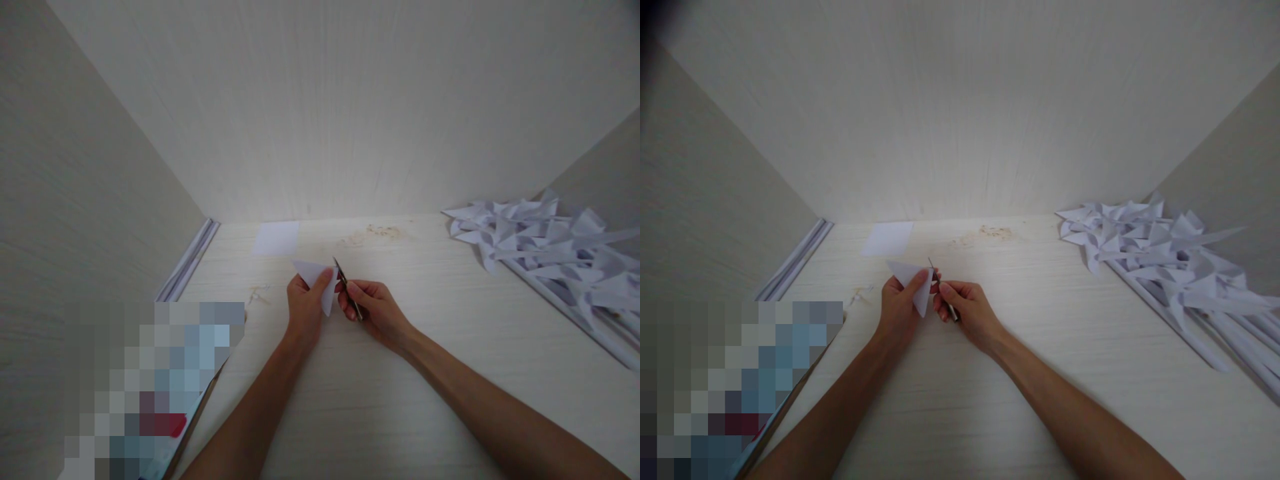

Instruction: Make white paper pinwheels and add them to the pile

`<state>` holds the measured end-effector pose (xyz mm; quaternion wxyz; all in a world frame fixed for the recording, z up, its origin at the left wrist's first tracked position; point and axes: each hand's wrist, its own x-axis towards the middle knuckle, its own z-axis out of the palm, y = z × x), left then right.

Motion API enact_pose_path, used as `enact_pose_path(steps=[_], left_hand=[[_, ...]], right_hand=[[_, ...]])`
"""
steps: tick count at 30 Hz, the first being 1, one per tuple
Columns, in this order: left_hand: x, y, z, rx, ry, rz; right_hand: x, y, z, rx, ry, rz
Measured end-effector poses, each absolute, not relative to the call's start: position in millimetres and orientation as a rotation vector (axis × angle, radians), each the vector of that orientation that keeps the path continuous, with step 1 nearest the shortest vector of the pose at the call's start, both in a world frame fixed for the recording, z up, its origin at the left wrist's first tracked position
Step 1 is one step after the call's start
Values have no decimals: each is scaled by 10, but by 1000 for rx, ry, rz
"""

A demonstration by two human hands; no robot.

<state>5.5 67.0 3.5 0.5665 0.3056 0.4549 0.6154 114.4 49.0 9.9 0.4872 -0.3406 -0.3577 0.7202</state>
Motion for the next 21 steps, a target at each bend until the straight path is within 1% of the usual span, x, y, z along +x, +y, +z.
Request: enact_pose_path(steps=[21], left_hand=[[55,652,57,690,1053,1431]], right_hand=[[1150,502,98,-825,-854,1773]])
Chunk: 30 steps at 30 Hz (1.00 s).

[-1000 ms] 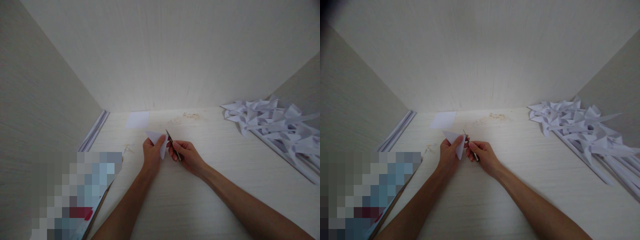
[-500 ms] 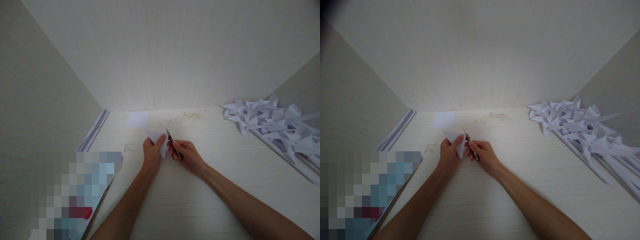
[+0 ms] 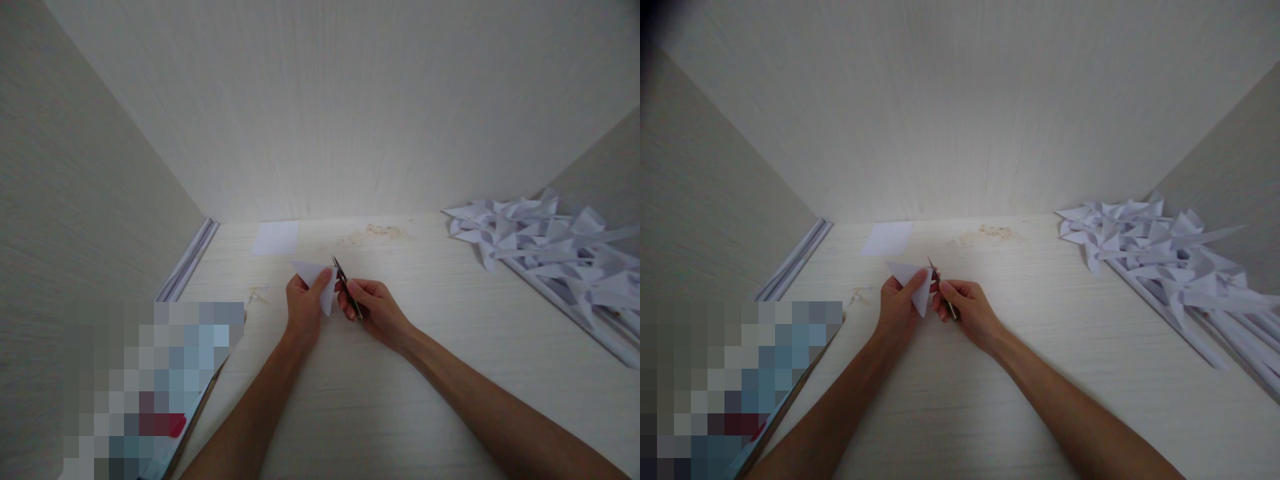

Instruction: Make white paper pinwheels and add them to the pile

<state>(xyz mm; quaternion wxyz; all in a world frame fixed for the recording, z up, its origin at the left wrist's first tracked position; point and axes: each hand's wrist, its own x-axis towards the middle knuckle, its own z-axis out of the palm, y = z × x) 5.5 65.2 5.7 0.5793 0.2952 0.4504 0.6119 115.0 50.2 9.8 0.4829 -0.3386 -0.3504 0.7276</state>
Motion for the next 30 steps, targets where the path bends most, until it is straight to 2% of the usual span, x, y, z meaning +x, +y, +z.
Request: enact_pose_path(steps=[30], left_hand=[[37,662,75,703,1054,1436]], right_hand=[[1165,492,109,-875,-928,1728]])
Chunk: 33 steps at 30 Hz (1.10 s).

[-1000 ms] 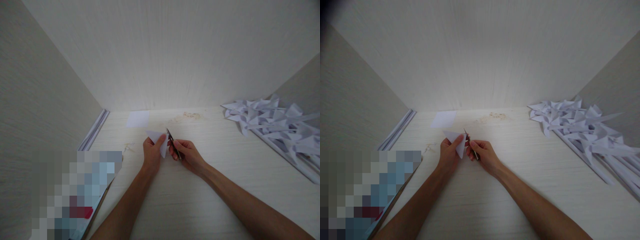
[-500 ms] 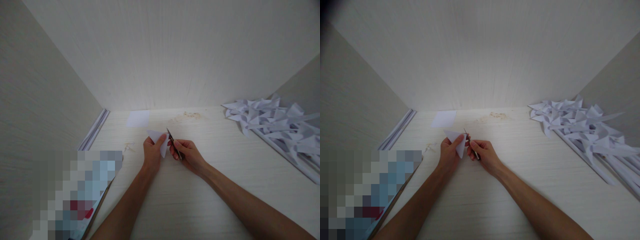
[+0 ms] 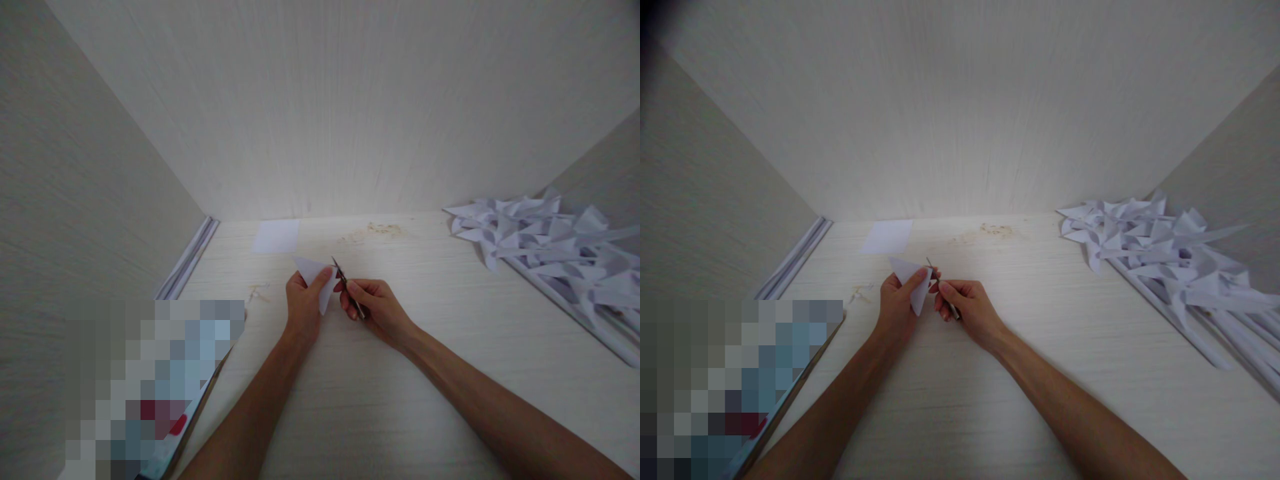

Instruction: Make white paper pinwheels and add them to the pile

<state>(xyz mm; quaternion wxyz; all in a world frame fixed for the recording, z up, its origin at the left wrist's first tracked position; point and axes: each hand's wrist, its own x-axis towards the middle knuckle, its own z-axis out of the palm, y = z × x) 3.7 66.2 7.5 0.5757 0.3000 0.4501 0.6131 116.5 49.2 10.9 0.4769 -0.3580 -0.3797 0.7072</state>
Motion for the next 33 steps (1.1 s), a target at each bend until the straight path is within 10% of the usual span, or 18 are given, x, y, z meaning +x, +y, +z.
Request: enact_pose_path(steps=[33], left_hand=[[42,660,84,694,1031,1432]], right_hand=[[1159,484,102,-901,-937,1697]])
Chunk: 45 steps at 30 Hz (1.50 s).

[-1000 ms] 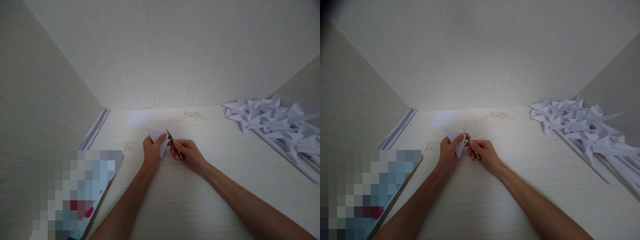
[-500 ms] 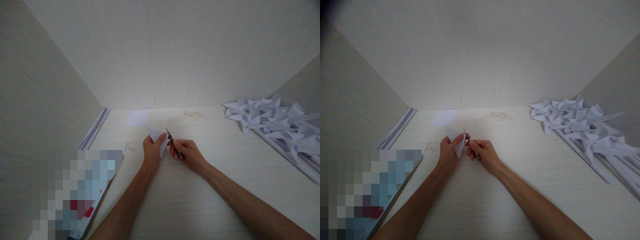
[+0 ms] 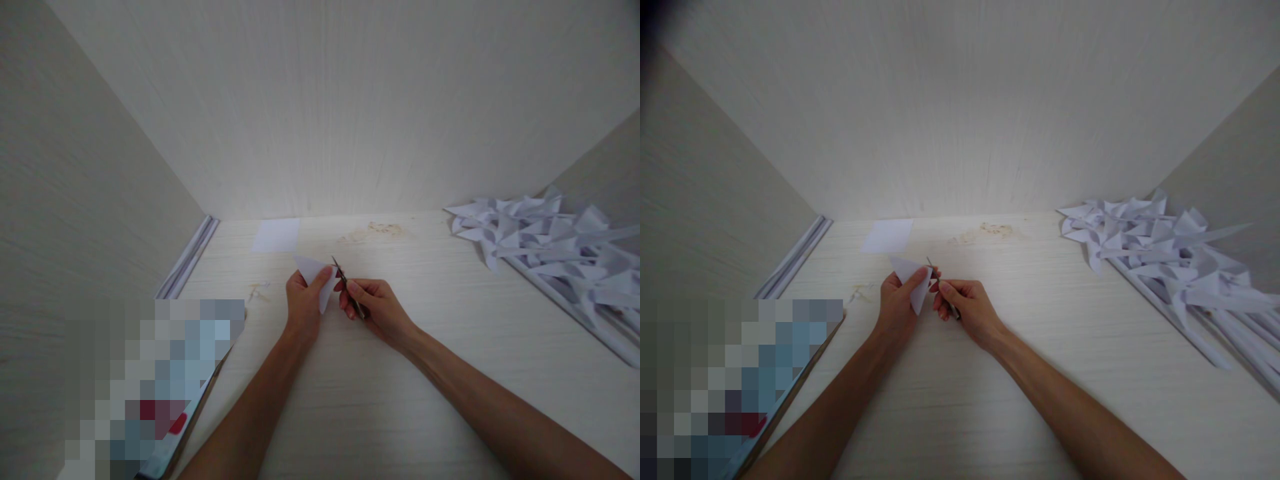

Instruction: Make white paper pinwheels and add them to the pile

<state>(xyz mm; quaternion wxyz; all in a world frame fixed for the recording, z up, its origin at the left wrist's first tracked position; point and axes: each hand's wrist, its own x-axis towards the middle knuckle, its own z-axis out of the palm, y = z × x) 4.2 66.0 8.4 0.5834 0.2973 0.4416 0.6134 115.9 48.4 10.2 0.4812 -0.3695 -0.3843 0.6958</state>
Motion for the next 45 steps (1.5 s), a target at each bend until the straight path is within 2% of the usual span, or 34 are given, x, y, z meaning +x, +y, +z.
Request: enact_pose_path(steps=[45], left_hand=[[40,672,49,693,1033,1452]], right_hand=[[1161,510,78,-825,-891,1723]])
